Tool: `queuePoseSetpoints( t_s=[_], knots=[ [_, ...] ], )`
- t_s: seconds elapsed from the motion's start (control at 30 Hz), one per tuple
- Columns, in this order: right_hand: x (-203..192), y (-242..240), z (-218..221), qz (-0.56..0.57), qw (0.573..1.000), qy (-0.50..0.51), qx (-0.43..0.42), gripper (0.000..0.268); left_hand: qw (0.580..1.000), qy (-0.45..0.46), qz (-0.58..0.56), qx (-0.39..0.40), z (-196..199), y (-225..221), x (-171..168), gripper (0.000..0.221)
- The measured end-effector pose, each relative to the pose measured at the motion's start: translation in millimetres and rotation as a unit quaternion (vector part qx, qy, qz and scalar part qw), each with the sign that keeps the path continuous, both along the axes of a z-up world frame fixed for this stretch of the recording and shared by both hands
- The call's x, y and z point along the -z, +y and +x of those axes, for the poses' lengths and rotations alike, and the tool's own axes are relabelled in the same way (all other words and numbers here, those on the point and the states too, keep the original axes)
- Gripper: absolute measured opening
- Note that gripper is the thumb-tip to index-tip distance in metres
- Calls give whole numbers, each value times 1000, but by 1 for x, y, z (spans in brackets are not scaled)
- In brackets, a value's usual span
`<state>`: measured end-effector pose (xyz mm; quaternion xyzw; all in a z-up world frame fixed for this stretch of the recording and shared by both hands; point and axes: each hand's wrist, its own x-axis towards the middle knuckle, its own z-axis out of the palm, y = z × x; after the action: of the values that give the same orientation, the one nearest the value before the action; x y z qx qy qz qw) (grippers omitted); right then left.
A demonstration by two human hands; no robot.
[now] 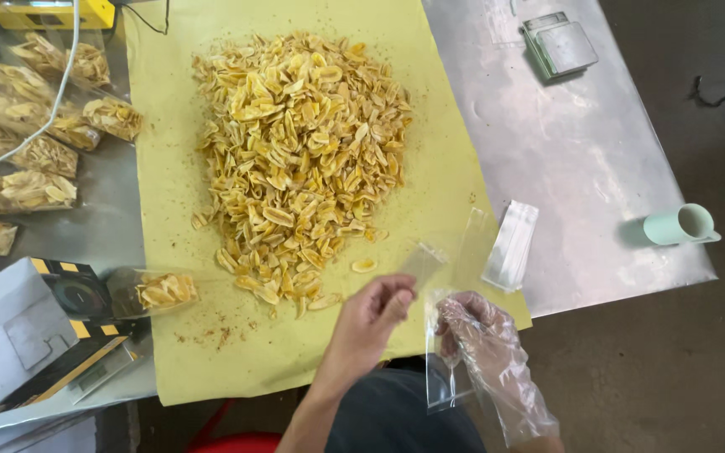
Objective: The person scoops dried yellow fruit slices from a large pile on a yellow mat and places them into small clear plastic bags. The filled bags are set aside on the table. The person wears a plastic glove on the right hand while handling the food.
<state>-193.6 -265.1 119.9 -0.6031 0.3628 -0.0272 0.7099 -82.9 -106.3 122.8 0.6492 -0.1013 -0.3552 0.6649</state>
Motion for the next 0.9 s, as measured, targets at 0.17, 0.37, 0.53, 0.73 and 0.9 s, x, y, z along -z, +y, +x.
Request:
queuePoseSetpoints(
  t_s=[0.17, 0.37, 0.53, 0.73, 0.9],
  knots=[
    [-8, 4, -4, -23, 1000, 2, -13, 15, 987, 84, -138, 12, -22, 6, 22, 34],
    [-19, 11, -13, -26, 1000, 3, -6, 15, 984, 110, -139, 21, -22, 9, 25, 29],
    [-31, 16, -22, -39, 999, 8, 15, 11, 985, 122, -121, 32, -24, 8, 21, 27],
    [-34, 14, -30, -47, 999, 4, 1, 12, 971, 181, -147, 46, -26, 9, 27, 24],
    [-25, 12, -34, 1, 1000, -20, -22, 13, 958, 203, -194, 56, -31, 11, 41, 24]
  ],
)
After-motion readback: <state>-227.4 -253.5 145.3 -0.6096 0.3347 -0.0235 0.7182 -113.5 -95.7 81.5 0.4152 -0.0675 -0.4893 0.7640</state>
